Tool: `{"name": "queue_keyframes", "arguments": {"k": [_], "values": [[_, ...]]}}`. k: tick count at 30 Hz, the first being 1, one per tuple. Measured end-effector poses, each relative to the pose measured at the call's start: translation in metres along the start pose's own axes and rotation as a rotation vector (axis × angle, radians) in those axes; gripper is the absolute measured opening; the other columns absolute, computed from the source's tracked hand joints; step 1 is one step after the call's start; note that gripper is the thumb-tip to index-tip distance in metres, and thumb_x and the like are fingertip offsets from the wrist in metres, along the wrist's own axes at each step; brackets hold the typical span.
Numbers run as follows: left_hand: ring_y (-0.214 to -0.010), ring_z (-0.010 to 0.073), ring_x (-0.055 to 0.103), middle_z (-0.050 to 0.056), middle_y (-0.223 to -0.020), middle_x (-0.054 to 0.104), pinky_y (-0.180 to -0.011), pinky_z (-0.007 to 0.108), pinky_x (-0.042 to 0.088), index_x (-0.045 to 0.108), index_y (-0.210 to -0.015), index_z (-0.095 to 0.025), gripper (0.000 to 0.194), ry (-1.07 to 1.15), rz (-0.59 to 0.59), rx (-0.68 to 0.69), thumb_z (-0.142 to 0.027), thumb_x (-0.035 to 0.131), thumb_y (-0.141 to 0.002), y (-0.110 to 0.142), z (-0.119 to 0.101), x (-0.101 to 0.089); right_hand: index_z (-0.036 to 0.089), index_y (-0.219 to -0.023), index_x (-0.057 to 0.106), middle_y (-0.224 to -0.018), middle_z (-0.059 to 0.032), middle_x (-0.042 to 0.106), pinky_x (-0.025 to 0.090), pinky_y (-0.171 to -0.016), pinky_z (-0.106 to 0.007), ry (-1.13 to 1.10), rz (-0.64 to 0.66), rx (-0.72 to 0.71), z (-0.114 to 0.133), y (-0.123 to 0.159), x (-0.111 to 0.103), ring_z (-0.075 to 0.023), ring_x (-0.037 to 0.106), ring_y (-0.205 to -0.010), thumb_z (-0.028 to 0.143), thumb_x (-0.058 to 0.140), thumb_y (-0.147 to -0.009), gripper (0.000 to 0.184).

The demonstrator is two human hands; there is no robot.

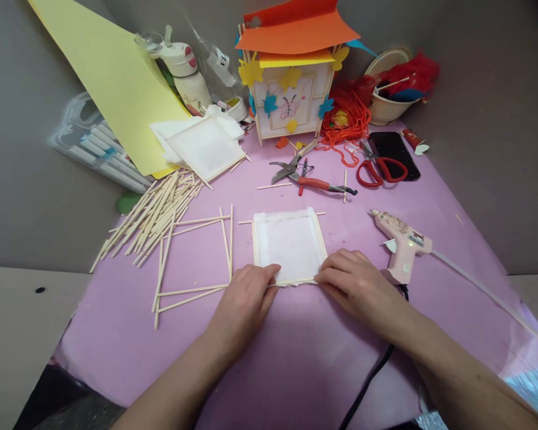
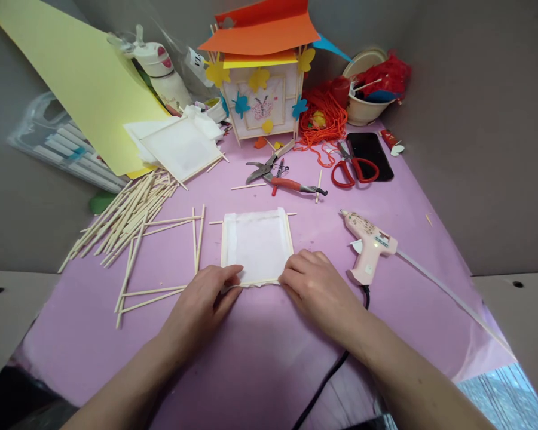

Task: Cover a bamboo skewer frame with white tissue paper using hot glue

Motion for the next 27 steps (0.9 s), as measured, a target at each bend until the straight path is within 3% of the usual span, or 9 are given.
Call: {"name": "queue_keyframes", "arguments": {"k": [4,8,14,17,22,27], "values": [[-0.084,0.0187,0.056,0.003,-0.089,0.062,-0.078,0.033,0.048,0.047,-0.121,-0.018,0.035,0.037,0.013,-0.013,-0.012,0.055,-0.088,0.000,0.003,0.001,0.018,-0.087,0.067,-0.085,-0.0053,0.063,0.039,-0.073,-0.035,-0.026,0.012,0.031,-0.002,0.000,-0.001,-0.0191,0.053,-0.082,0.016,0.052,-0.092,0.016],[-0.095,0.0198,0.055,0.006,-0.102,0.062,-0.084,0.035,0.047,0.046,-0.123,-0.019,0.043,0.113,-0.013,0.012,-0.012,0.059,-0.083,0.000,-0.002,-0.011,0.019,-0.098,0.065,-0.094,-0.0062,0.063,0.041,-0.077,-0.037,-0.082,-0.030,0.026,-0.003,0.002,-0.015,-0.0208,0.054,-0.088,0.019,0.063,-0.086,0.011],[-0.090,0.0181,0.056,0.005,-0.094,0.063,-0.081,0.032,0.046,0.056,-0.104,-0.019,0.014,0.158,-0.112,-0.024,-0.015,0.051,-0.091,-0.003,0.002,-0.028,0.020,-0.097,0.063,-0.093,-0.0057,0.064,0.043,-0.077,-0.036,-0.093,-0.111,0.036,-0.013,0.004,-0.018,-0.0194,0.055,-0.088,0.018,0.049,-0.095,0.014],[-0.088,0.0188,0.058,0.004,-0.091,0.065,-0.081,0.033,0.046,0.061,-0.095,-0.018,0.010,0.063,0.002,0.014,-0.019,0.051,-0.093,-0.014,-0.006,-0.016,0.021,-0.095,0.064,-0.092,-0.0055,0.065,0.044,-0.077,-0.037,-0.072,-0.077,0.034,-0.015,0.002,-0.008,-0.0200,0.056,-0.087,0.020,0.051,-0.094,0.013],[-0.077,0.0202,0.057,0.005,-0.078,0.064,-0.067,0.031,0.045,0.062,-0.079,-0.018,0.018,-0.166,0.330,0.109,-0.018,0.050,-0.092,-0.032,-0.025,0.015,0.021,-0.093,0.064,-0.091,-0.0058,0.065,0.045,-0.076,-0.038,-0.053,-0.041,0.027,-0.014,0.003,-0.002,-0.0205,0.058,-0.086,0.021,0.050,-0.094,0.014],[-0.069,0.0207,0.055,0.006,-0.073,0.062,-0.060,0.033,0.043,0.061,-0.079,-0.017,0.018,-0.315,0.380,0.195,-0.010,0.048,-0.088,-0.038,-0.037,0.023,0.023,-0.094,0.065,-0.092,-0.0063,0.066,0.047,-0.075,-0.039,-0.048,-0.028,0.018,-0.014,0.005,0.001,-0.0218,0.060,-0.085,0.026,0.048,-0.095,0.018]]}}
Point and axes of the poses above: each hand's wrist, its own y-axis away from the middle knuckle, its own x-axis out of the palm, z = x × y, the point moved 10 cm from there along -y, towards the middle knuckle
